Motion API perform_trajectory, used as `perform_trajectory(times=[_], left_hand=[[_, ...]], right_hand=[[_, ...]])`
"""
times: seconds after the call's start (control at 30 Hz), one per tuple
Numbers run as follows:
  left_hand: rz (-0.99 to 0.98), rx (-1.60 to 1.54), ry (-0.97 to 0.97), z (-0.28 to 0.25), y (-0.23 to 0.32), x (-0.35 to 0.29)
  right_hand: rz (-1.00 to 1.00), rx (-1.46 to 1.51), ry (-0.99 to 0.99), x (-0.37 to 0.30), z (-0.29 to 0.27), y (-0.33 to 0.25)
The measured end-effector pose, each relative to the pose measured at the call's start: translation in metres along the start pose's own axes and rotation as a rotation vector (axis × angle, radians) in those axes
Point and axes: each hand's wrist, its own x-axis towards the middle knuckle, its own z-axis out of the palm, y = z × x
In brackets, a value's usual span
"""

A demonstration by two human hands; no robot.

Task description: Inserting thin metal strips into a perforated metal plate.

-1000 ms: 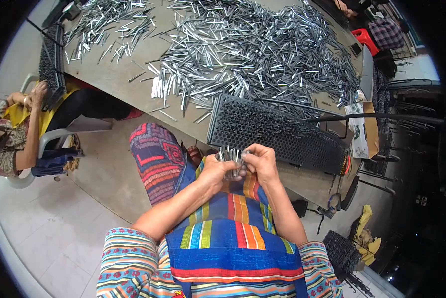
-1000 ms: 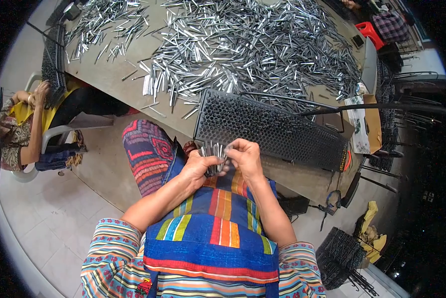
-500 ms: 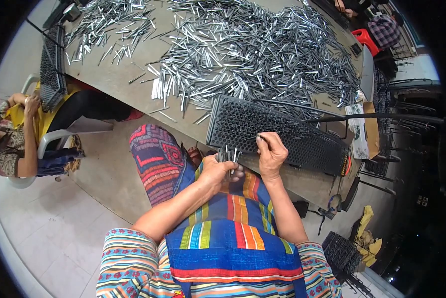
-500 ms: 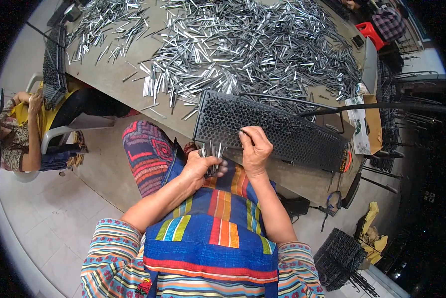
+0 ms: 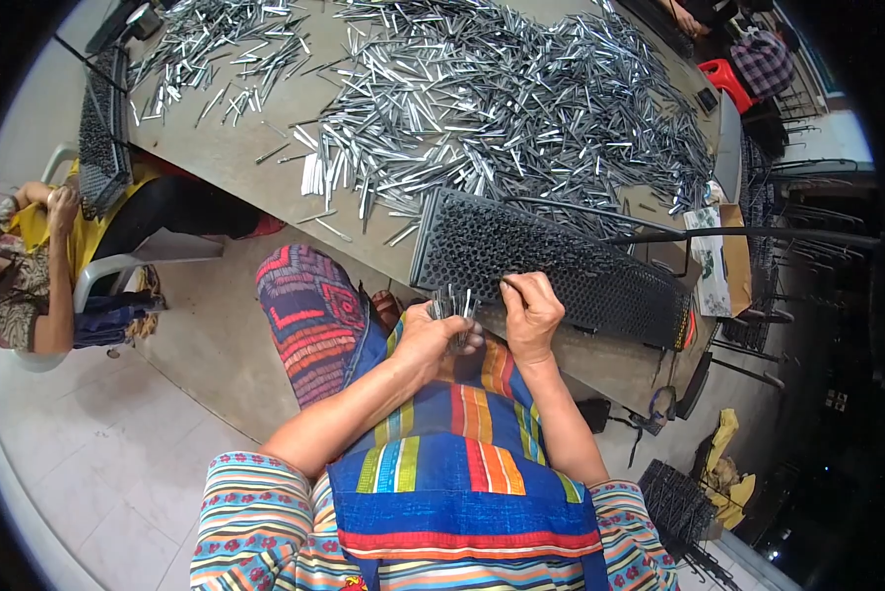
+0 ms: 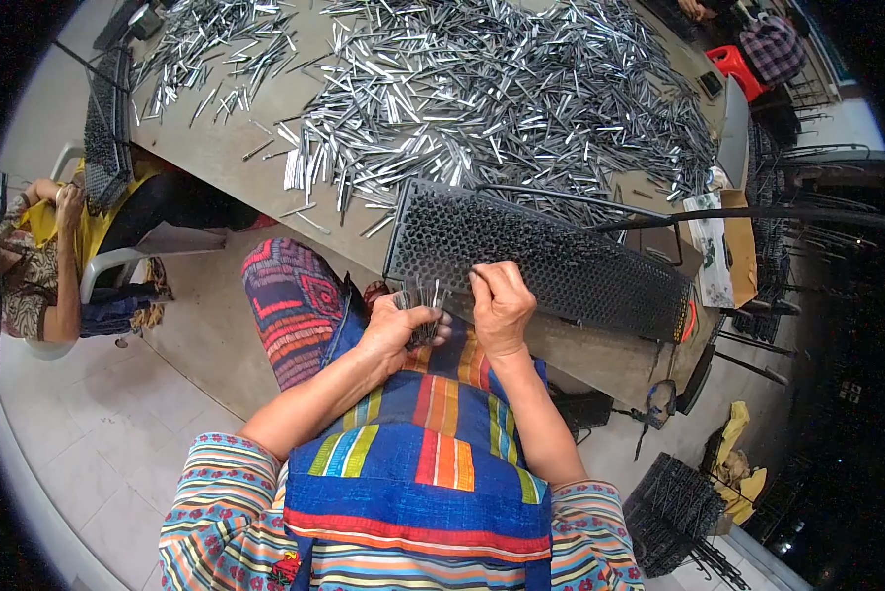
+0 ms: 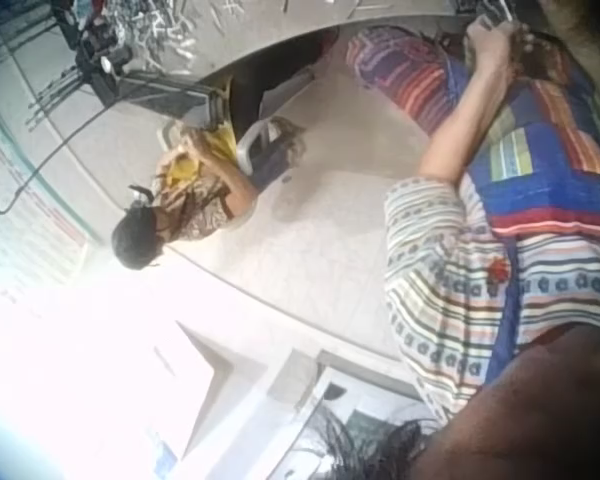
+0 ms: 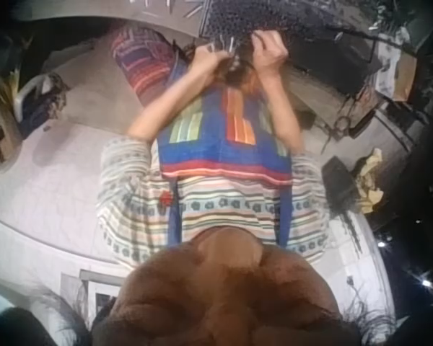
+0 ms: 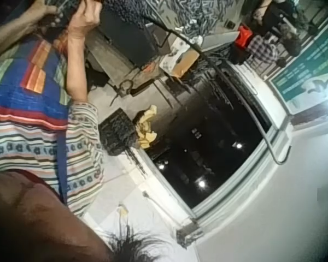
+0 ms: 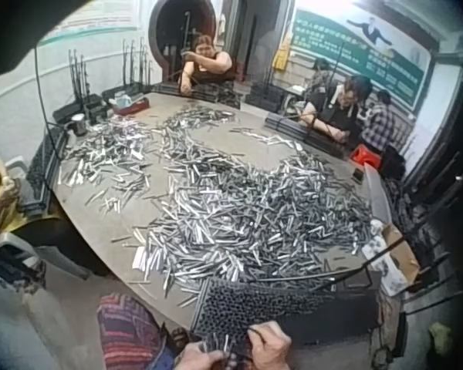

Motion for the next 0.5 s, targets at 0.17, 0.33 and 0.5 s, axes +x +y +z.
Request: perform_trajectory(times=[0.17, 0.33, 0.5], left_hand=[[-0.008, 0.012, -0.099, 0.002, 0.003, -0.004], [-0.022, 0.034, -0.096, 0.008, 0.004, -0.005], [-0.062, 0.097, 0.032, 0.004, -0.001, -0.001]], right_hand=[[0.377, 0.360, -0.321, -0.016, -0.009, -0.011], [0.799, 0.755, -0.286, -0.022, -0.010, -0.007], [0.575, 0.671, 0.111, -0.007, -0.010, 0.000]])
